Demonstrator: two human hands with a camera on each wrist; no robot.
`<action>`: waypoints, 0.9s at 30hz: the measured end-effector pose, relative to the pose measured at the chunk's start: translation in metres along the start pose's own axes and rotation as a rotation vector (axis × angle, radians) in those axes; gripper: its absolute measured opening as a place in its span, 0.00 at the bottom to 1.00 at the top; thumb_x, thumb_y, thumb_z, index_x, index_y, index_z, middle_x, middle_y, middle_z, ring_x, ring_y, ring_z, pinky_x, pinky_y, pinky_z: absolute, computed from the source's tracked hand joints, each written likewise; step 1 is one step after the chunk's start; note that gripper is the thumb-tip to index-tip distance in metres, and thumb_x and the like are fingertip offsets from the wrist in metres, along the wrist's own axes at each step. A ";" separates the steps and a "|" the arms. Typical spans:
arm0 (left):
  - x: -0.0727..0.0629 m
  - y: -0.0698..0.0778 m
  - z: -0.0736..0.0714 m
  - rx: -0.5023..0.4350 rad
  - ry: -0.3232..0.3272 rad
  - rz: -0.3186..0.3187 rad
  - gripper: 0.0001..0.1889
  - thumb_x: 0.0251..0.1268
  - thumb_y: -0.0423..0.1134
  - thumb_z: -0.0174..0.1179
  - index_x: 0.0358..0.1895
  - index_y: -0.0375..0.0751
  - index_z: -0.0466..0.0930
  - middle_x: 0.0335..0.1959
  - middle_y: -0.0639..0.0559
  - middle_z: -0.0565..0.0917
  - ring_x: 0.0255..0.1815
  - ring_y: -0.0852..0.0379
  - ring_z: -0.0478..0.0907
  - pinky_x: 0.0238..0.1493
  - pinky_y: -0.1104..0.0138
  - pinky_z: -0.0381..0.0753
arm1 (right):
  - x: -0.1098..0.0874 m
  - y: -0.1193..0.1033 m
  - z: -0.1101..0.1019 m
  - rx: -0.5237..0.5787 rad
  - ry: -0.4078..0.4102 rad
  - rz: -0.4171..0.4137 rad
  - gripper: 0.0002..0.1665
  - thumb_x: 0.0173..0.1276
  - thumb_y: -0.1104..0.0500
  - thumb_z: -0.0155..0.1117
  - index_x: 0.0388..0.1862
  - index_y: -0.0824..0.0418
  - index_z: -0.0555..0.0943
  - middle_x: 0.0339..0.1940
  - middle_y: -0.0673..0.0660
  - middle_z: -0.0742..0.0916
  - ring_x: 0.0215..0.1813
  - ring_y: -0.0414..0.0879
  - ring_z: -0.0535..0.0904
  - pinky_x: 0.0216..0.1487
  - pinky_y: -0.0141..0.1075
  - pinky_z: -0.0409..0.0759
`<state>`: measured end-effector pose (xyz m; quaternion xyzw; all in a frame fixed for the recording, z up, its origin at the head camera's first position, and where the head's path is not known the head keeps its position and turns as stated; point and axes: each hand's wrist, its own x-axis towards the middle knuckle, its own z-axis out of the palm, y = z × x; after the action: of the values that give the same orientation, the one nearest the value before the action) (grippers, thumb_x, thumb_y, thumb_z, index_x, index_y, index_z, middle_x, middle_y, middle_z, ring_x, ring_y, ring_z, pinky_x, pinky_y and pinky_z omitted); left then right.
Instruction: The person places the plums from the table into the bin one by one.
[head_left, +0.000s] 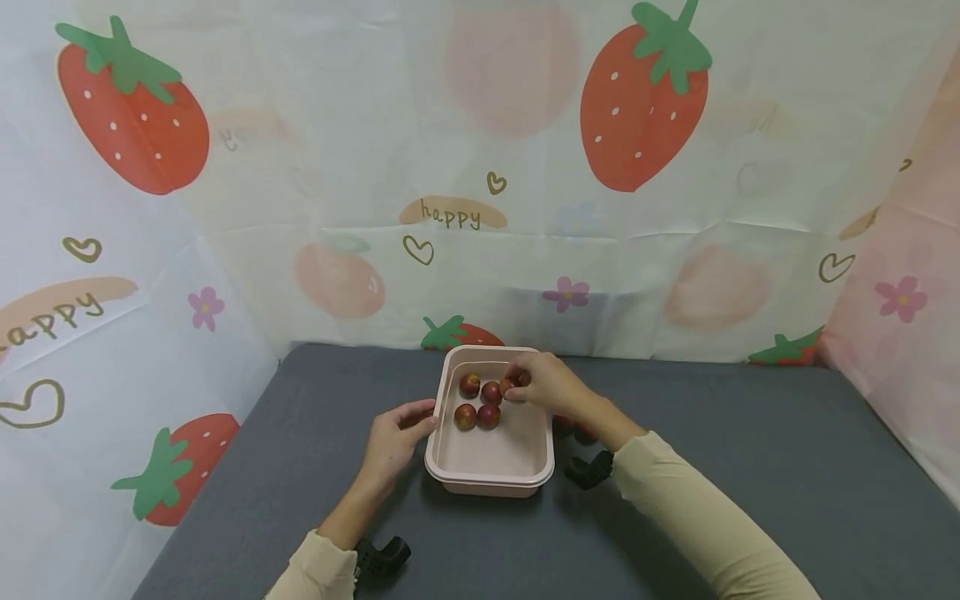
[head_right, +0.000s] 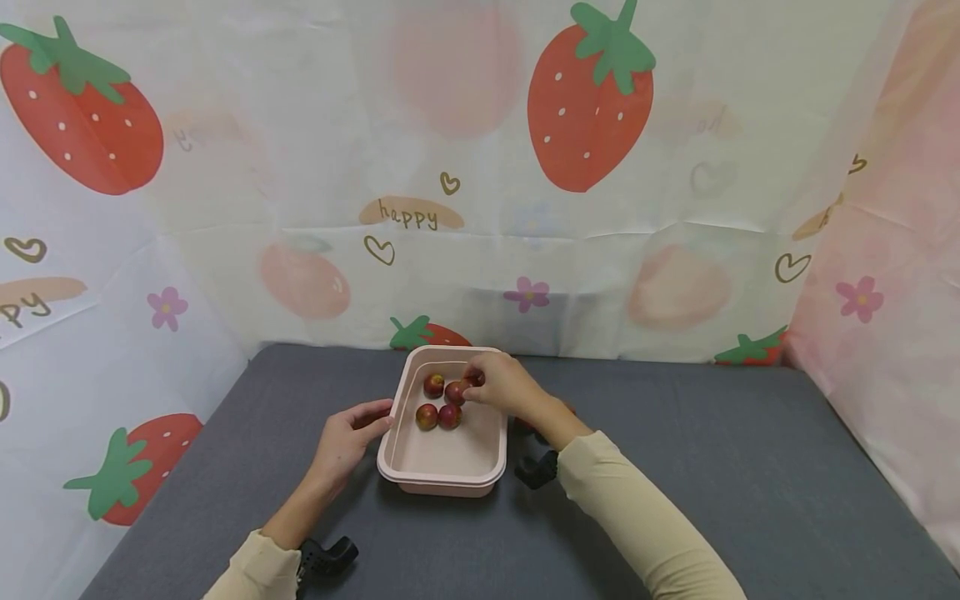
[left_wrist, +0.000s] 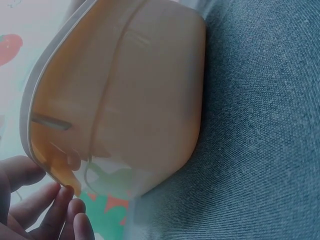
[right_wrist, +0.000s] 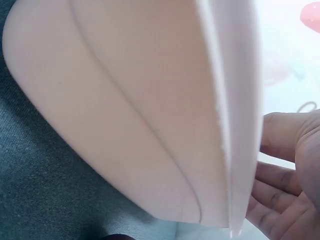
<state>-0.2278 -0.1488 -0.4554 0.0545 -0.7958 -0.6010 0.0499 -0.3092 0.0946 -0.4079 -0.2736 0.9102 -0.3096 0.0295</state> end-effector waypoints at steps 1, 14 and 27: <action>0.000 0.000 0.000 0.000 0.000 -0.001 0.17 0.63 0.34 0.63 0.54 0.36 0.82 0.51 0.41 0.85 0.51 0.51 0.79 0.49 0.65 0.79 | 0.000 0.000 0.001 -0.012 -0.003 -0.006 0.12 0.60 0.58 0.73 0.41 0.59 0.84 0.34 0.52 0.85 0.37 0.42 0.77 0.39 0.34 0.79; -0.001 0.001 0.000 -0.001 0.001 -0.002 0.17 0.63 0.34 0.63 0.54 0.36 0.82 0.51 0.41 0.85 0.51 0.51 0.79 0.48 0.67 0.78 | 0.004 -0.001 0.007 -0.142 -0.042 -0.043 0.09 0.59 0.59 0.73 0.36 0.60 0.84 0.31 0.50 0.83 0.34 0.41 0.74 0.39 0.35 0.75; 0.000 0.000 0.000 -0.008 0.004 -0.008 0.17 0.62 0.34 0.64 0.54 0.36 0.83 0.51 0.41 0.85 0.50 0.52 0.79 0.48 0.69 0.77 | -0.003 -0.008 -0.002 -0.135 0.084 -0.089 0.14 0.64 0.58 0.68 0.45 0.64 0.83 0.40 0.59 0.84 0.39 0.48 0.80 0.41 0.39 0.81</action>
<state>-0.2279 -0.1491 -0.4550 0.0587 -0.7930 -0.6043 0.0492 -0.3033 0.0916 -0.4022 -0.3018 0.9164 -0.2598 -0.0412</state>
